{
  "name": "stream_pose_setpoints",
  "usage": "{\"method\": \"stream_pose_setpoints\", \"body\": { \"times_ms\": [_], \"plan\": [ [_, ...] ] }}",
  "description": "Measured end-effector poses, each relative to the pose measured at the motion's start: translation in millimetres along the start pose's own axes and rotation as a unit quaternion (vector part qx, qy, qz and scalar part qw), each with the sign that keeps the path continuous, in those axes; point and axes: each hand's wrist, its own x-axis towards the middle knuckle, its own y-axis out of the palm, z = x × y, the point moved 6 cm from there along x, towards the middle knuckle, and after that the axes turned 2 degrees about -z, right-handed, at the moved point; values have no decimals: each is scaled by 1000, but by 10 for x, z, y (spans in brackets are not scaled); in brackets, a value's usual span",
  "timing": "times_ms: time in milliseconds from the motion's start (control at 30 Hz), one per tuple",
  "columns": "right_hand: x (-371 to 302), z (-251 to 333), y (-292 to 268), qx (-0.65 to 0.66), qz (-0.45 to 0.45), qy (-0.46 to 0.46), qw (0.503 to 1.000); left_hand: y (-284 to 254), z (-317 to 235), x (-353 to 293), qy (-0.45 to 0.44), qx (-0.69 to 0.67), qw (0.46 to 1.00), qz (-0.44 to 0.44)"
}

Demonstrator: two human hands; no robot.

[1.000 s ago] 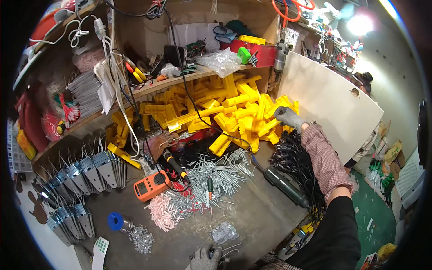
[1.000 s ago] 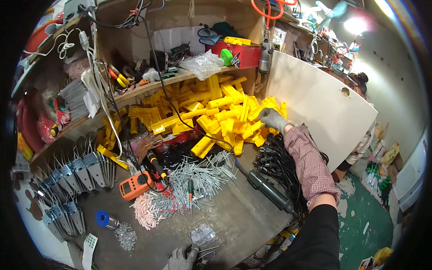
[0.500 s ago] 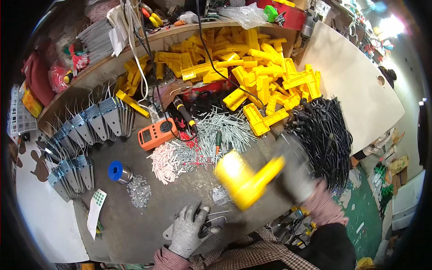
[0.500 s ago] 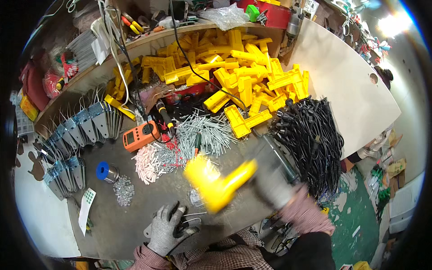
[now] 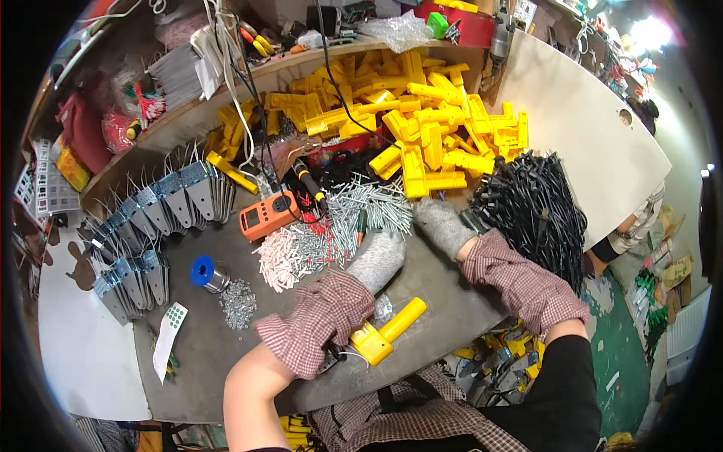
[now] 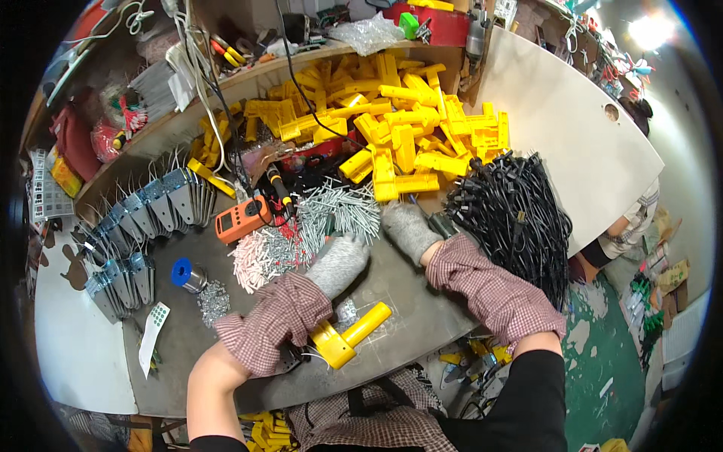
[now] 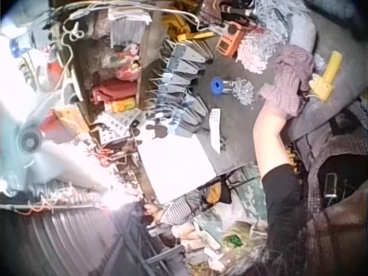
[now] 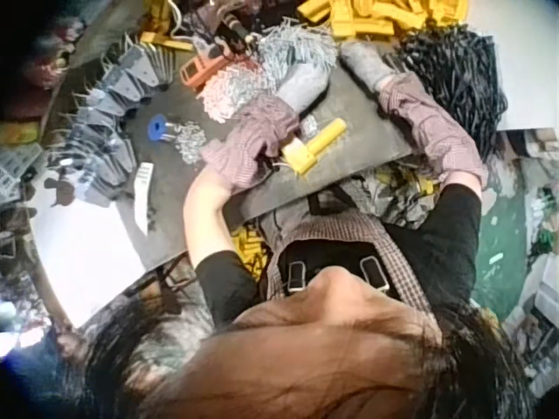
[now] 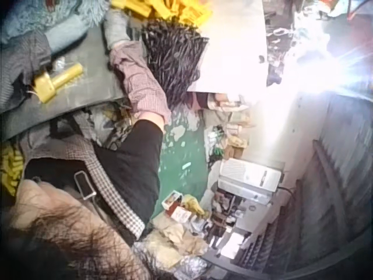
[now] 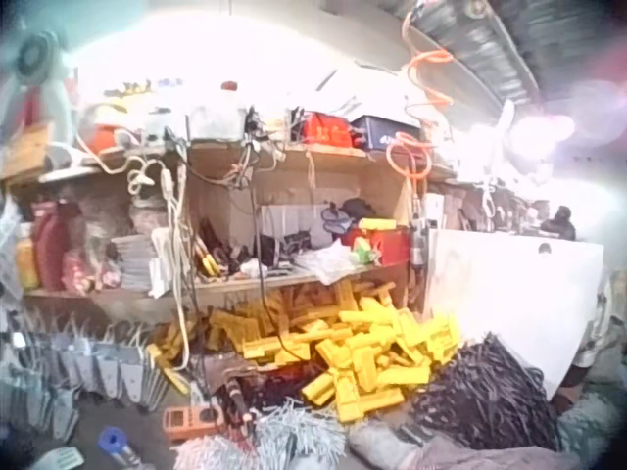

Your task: The person assembles wires and electronic components into a yellow plastic housing, soldering them together with a soldering iron and solder wire. Pliers, a screwdriver, and wire cutters are used to manipulate the wires and components.

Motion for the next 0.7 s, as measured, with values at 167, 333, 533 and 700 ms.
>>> {"method": "stream_pose_setpoints", "body": {
  "times_ms": [167,333,533,700],
  "plan": [
    [-91,-23,-503,240,-33,33,970,171,100,57,-7,-18,999,36],
    [-687,61,-528,410,-139,15,901,46,115,4,-3,-75,997,-17],
    [-1274,585,-1105,607,55,-101,787,-162,521,-176,-155,-294,935,-122],
    [-1456,791,-898,517,37,-269,812,-244,131,-484,-197,-624,756,0]
  ]
}}
